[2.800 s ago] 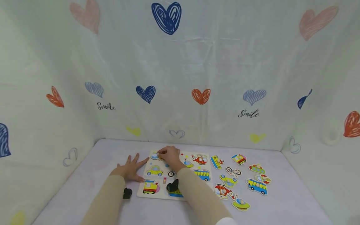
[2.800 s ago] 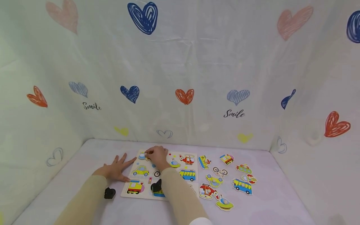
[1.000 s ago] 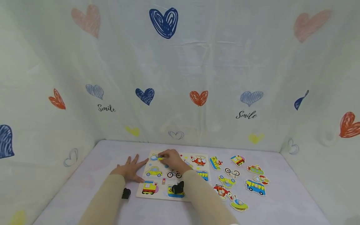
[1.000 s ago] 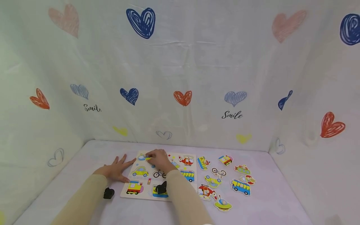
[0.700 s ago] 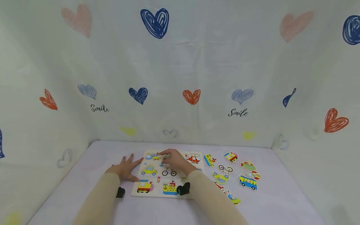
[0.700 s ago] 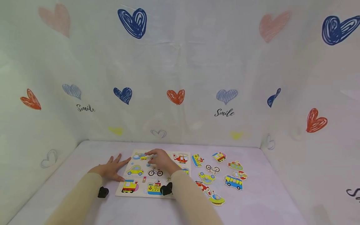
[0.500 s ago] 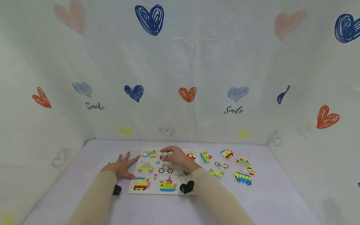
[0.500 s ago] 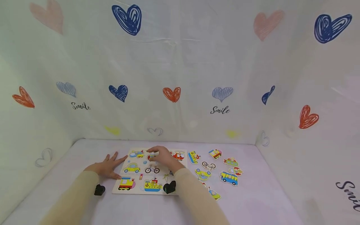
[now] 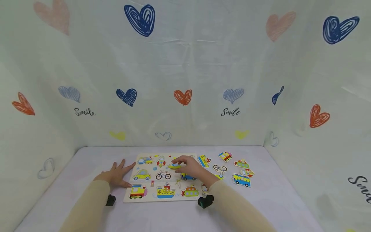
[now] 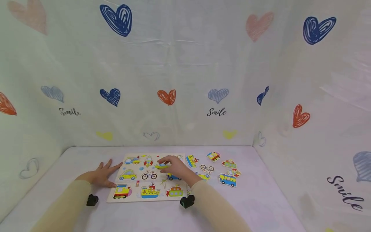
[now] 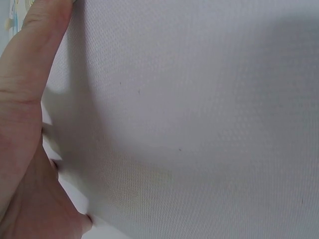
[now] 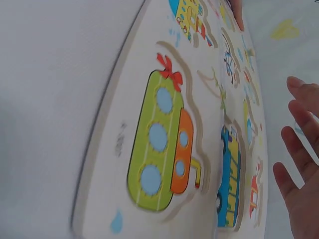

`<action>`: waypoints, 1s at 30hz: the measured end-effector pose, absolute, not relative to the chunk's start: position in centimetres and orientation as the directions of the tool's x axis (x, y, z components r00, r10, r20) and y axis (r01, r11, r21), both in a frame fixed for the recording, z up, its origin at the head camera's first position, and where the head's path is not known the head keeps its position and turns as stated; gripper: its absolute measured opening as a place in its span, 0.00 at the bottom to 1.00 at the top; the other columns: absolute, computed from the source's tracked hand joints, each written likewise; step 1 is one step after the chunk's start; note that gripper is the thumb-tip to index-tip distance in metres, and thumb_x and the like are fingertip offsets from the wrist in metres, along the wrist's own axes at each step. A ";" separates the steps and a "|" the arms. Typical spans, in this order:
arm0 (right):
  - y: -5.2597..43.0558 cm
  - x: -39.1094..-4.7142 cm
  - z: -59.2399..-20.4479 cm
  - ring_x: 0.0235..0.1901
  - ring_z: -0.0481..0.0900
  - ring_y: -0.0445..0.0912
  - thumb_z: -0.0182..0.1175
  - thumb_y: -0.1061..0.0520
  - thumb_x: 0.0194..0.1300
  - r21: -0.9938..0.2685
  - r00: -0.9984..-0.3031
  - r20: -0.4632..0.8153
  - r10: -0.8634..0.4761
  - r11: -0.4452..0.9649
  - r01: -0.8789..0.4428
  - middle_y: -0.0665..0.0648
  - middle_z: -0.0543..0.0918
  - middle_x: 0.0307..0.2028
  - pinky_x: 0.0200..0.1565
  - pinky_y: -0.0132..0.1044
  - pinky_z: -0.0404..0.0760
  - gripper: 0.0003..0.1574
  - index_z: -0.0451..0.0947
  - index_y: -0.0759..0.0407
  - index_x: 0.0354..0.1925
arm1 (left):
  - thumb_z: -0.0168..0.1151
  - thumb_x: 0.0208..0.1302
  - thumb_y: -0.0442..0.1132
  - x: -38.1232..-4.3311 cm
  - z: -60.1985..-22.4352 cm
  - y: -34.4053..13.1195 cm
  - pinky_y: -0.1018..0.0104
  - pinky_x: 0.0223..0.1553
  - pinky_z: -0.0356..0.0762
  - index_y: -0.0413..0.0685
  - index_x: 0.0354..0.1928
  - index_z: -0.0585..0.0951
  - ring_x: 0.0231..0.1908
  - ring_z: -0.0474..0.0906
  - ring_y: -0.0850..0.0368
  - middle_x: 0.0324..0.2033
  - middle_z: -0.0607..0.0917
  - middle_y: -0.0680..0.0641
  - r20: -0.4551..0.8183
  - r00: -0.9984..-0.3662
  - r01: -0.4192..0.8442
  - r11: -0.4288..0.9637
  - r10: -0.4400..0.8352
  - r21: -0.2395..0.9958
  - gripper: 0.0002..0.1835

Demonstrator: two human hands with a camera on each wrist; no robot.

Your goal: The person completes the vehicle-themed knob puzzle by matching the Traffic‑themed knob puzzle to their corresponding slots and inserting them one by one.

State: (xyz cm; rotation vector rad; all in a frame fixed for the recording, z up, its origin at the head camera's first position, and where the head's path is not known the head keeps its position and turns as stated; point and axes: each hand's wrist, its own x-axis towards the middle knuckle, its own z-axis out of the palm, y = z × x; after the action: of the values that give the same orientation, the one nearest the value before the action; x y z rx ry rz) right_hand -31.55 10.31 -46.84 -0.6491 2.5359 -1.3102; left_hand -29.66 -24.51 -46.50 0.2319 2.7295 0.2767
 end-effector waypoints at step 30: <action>27.0 -28.2 -44.9 0.50 0.76 0.60 0.69 0.63 0.59 -0.772 -0.917 0.034 -0.398 0.572 -0.277 0.60 0.83 0.50 0.58 0.64 0.68 0.23 0.80 0.63 0.53 | 0.73 0.43 0.66 -29.5 -46.4 -24.5 0.14 0.50 0.40 0.51 0.75 0.55 0.66 0.34 0.17 0.71 0.42 0.24 -0.362 -0.909 0.119 0.962 0.205 0.246 0.60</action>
State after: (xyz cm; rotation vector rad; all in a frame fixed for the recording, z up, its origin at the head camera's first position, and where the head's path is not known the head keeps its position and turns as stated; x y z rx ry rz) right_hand -28.21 27.01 -44.87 -0.5742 2.6553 -1.2669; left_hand -29.51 -24.49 -46.43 0.2339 2.7199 0.3084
